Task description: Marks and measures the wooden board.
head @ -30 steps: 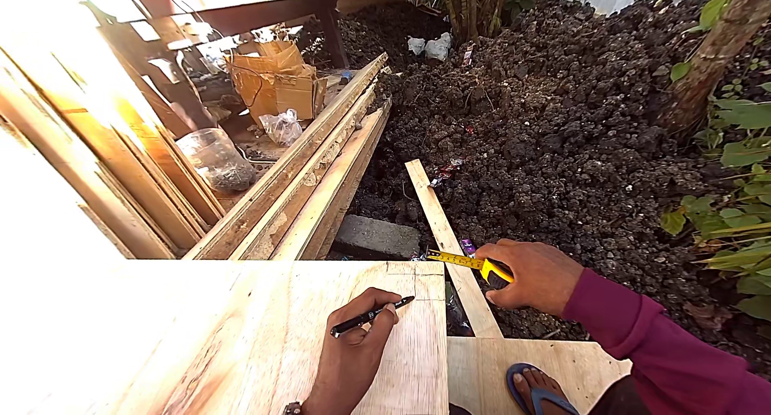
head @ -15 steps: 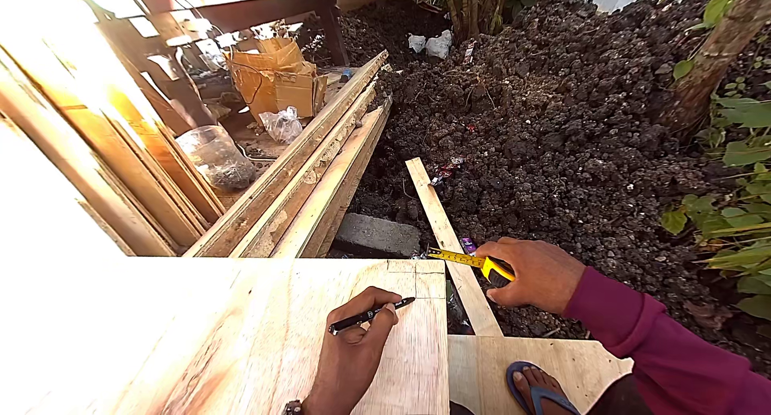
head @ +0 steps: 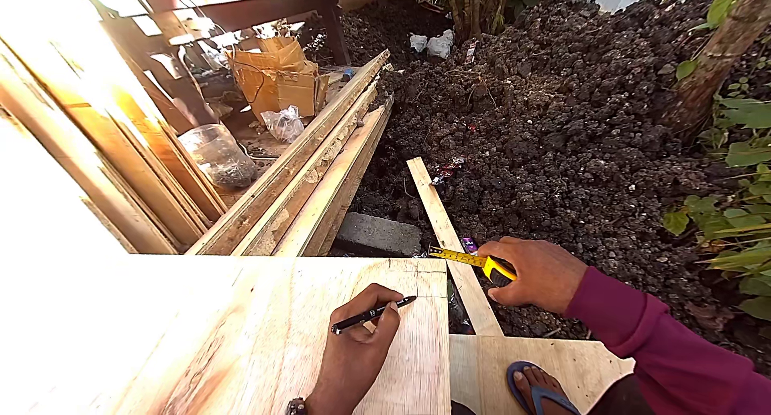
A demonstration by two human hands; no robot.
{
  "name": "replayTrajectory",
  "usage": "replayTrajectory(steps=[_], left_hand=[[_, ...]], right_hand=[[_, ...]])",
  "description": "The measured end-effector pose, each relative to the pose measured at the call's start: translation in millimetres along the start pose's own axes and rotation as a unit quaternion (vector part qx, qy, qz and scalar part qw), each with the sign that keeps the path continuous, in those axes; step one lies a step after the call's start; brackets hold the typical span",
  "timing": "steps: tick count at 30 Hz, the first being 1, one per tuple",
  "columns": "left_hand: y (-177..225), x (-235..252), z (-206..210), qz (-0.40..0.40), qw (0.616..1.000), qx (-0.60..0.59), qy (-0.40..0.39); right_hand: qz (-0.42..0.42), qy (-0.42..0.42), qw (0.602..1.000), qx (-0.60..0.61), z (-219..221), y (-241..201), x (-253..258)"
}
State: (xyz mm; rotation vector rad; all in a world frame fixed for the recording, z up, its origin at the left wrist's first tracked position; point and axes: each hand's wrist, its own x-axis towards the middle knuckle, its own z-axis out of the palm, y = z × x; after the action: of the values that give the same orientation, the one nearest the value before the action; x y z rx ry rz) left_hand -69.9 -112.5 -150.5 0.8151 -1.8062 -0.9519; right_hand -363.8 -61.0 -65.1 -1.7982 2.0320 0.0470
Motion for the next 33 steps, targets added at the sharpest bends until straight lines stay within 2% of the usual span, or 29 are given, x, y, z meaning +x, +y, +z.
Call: replayTrajectory(steps=[6,20,33], left_hand=[[2.2,0.4,3.4,-0.005,1.000,0.025,-0.001],[0.8,-1.0,4.4,-0.025,0.999,-0.034,0.012],[-1.1,-2.2,5.2,-0.028,0.999,-0.021,0.010]], right_hand=[[0.003,-0.004,1.000,-0.001,-0.7,-1.2,-0.2],[0.000,-0.001,1.000,0.002,-0.3,1.0,0.2],[-0.006,-0.001,1.000,0.001,0.1,2.5,1.3]])
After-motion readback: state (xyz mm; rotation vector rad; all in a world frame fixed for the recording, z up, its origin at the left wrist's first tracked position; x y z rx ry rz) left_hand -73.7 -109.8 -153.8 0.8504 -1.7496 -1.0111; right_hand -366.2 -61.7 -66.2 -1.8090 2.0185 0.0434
